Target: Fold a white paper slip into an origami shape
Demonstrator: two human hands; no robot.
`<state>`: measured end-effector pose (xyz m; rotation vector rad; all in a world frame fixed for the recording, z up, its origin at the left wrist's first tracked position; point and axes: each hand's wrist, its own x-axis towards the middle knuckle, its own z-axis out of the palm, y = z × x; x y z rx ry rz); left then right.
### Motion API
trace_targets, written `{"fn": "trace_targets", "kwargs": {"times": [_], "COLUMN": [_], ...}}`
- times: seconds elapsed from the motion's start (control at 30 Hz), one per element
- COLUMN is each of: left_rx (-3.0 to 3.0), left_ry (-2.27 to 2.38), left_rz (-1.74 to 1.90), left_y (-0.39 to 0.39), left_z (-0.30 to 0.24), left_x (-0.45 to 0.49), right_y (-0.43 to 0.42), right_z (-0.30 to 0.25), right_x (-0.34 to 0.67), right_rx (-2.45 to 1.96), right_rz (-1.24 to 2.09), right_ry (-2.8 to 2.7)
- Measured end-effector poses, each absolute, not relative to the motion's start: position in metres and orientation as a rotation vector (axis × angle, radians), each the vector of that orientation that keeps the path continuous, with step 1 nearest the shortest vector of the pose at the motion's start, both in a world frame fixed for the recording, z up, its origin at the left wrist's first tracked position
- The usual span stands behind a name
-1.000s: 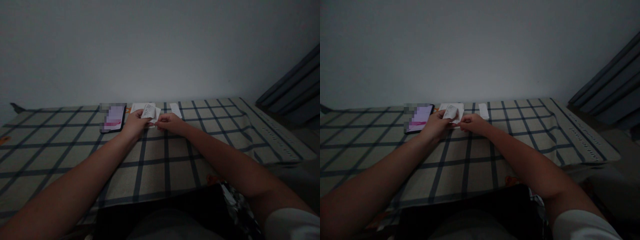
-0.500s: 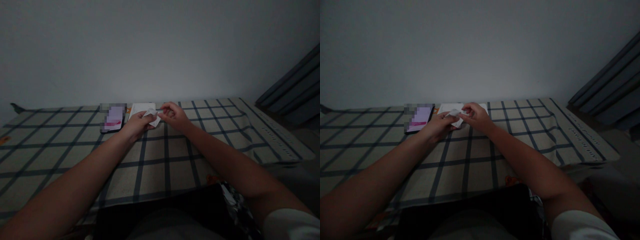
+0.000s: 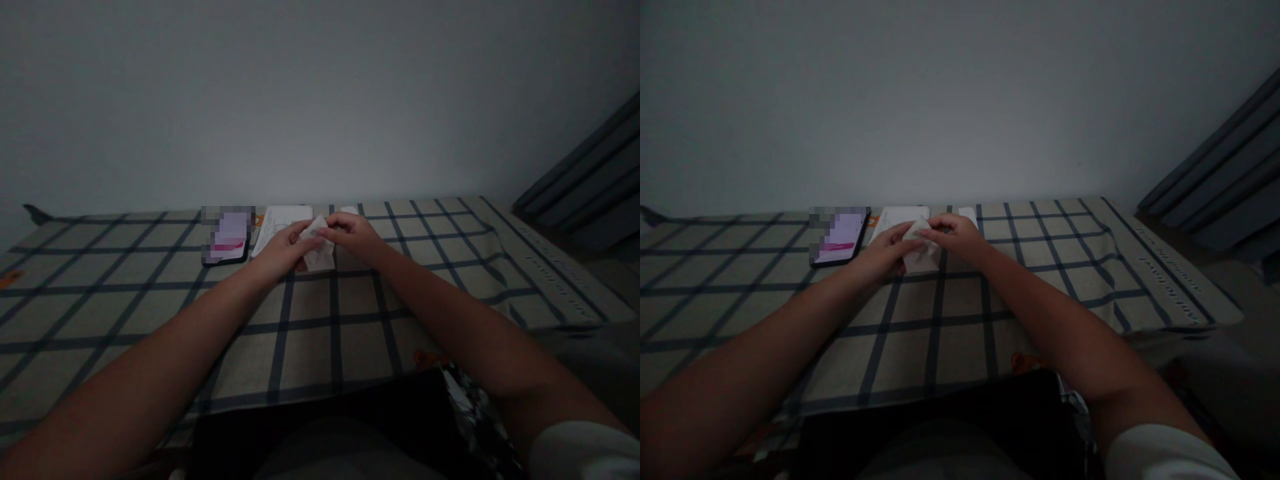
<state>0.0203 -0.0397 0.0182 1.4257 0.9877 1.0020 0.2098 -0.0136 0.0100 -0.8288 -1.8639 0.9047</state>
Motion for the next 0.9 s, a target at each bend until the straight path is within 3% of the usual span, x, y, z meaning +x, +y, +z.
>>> {"fn": "trace_targets", "kwargs": {"times": [0.2,0.9], "left_rx": [1.665,1.674], "left_ry": [1.165,1.123], "left_rz": [1.344,1.309], "left_y": [-0.032,-0.031], "left_z": [0.026,0.02], "left_x": [0.008,0.012], "right_y": [-0.015,-0.011], "right_z": [0.008,0.003], "right_x": [0.207,0.205], "right_rx": [-0.836,-0.726], "right_rz": [0.931,0.982], "right_ry": [-1.881,-1.906]}}
